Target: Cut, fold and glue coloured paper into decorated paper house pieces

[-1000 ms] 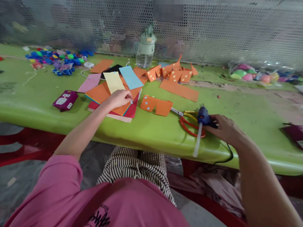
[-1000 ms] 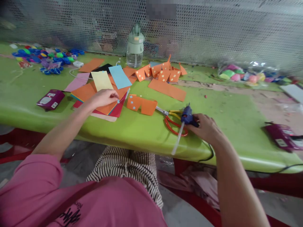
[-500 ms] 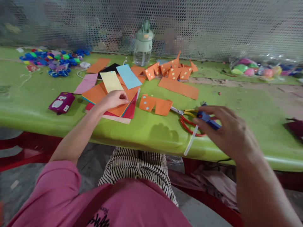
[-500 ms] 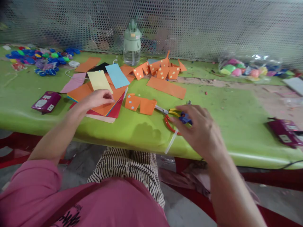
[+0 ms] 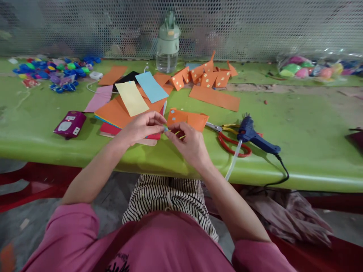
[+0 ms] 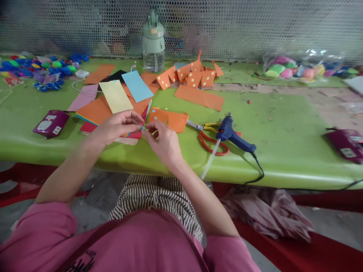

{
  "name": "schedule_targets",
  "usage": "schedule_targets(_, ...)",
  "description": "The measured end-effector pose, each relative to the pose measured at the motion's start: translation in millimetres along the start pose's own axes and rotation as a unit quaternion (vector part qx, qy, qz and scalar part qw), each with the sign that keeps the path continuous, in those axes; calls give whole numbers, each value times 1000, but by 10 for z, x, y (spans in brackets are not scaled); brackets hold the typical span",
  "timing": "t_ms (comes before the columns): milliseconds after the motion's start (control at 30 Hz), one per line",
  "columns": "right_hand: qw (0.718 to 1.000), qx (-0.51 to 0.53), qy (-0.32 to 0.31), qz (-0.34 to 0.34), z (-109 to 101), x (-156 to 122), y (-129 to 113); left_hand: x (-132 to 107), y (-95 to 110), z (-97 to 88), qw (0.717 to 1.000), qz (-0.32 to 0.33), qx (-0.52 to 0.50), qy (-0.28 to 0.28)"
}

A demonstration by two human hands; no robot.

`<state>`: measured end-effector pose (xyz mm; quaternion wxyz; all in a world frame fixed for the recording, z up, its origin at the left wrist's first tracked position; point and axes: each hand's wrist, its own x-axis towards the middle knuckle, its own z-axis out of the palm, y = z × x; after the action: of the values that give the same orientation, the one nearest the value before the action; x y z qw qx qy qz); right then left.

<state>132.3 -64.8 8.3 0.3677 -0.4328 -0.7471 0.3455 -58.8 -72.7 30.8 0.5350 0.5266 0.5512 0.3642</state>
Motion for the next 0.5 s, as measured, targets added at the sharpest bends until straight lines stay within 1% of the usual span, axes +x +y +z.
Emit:
schedule_targets(100, 1000, -3, 25, 2, -27, -26, 34, 76, -53, 70, 1000, 19, -9, -16)
schedule_targets(167, 999, -4, 40, 4, -55, -40, 58, 124, -62, 125, 1000, 15, -12, -24)
schedule_targets(267, 999, 3, 41, 21, -92, -48, 94, 158, -22, 216, 1000, -1, -13, -27)
schedule_targets(400, 997, 25, 60, 43, -118, -62, 132, 173, 38, 330, 997, -30, -63, -36)
schedule_targets(500, 994, 39, 85, 56, -123, -80, 157, 211, 21, 401, 994, -15, -96, -39)
